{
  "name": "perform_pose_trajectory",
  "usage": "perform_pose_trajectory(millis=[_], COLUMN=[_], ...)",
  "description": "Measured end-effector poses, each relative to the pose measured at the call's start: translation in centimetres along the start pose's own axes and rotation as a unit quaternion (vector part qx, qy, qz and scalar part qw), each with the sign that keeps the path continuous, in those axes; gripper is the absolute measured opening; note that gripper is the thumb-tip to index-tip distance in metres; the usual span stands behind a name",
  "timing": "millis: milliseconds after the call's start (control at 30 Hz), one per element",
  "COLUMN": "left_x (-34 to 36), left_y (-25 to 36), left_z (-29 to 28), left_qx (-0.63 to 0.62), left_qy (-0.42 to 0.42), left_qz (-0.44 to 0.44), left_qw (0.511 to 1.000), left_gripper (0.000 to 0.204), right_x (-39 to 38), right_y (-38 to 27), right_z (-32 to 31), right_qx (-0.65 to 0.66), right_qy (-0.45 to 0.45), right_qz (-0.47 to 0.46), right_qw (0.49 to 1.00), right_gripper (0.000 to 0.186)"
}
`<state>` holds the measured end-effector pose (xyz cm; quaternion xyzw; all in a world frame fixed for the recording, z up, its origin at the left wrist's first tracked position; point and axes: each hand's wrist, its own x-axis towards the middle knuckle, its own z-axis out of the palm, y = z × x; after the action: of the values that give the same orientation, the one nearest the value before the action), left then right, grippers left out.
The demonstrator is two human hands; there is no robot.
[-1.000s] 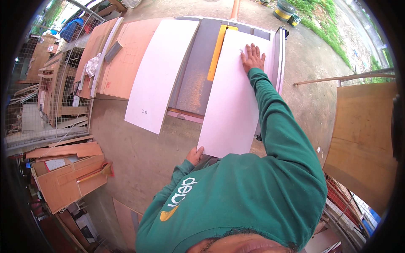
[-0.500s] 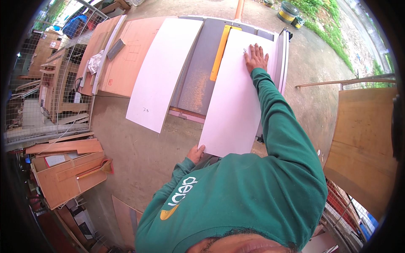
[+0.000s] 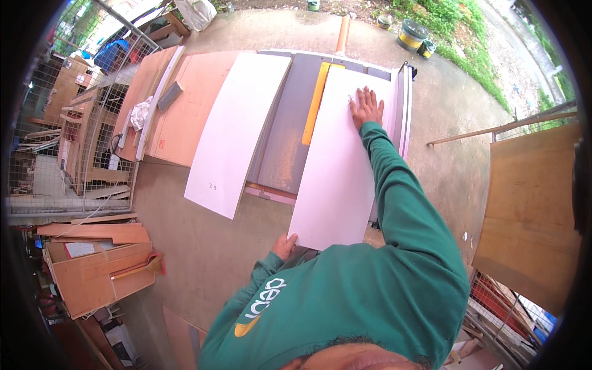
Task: The person uses a table saw to cut a large pink board into smaller pieces. They align the board against the fence, push it through the blade, and then move the cut pieces aside. The process is repeated for multiple boards.
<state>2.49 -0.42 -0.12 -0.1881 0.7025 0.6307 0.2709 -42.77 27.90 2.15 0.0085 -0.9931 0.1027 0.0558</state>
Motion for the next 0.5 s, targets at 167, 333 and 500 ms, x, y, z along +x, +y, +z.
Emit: perform_pose_trajectory(millis=[167,333,500], left_x=[0.48,0.72,0.74], left_y=[-0.27,-0.26,-0.46], left_z=[-0.3,-0.19,-0.19], left_qx=[0.018,0.034,0.01], left_qy=[-0.003,0.015,0.005], left_qz=[0.003,-0.001,-0.017], left_qw=[1.0,0.999,1.0], left_gripper=[0.049,0.047,0.046], right_x=[0.34,0.6,0.59], right_y=[-0.05,0.12,-0.02], right_z=[-0.14,0.07,-0.28], right_qx=[-0.002,0.001,-0.003], right_qy=[-0.005,0.003,-0.006], right_qz=[0.005,0.001,0.005], right_qw=[1.0,1.0,1.0], right_gripper=[0.065,0.065,0.064])
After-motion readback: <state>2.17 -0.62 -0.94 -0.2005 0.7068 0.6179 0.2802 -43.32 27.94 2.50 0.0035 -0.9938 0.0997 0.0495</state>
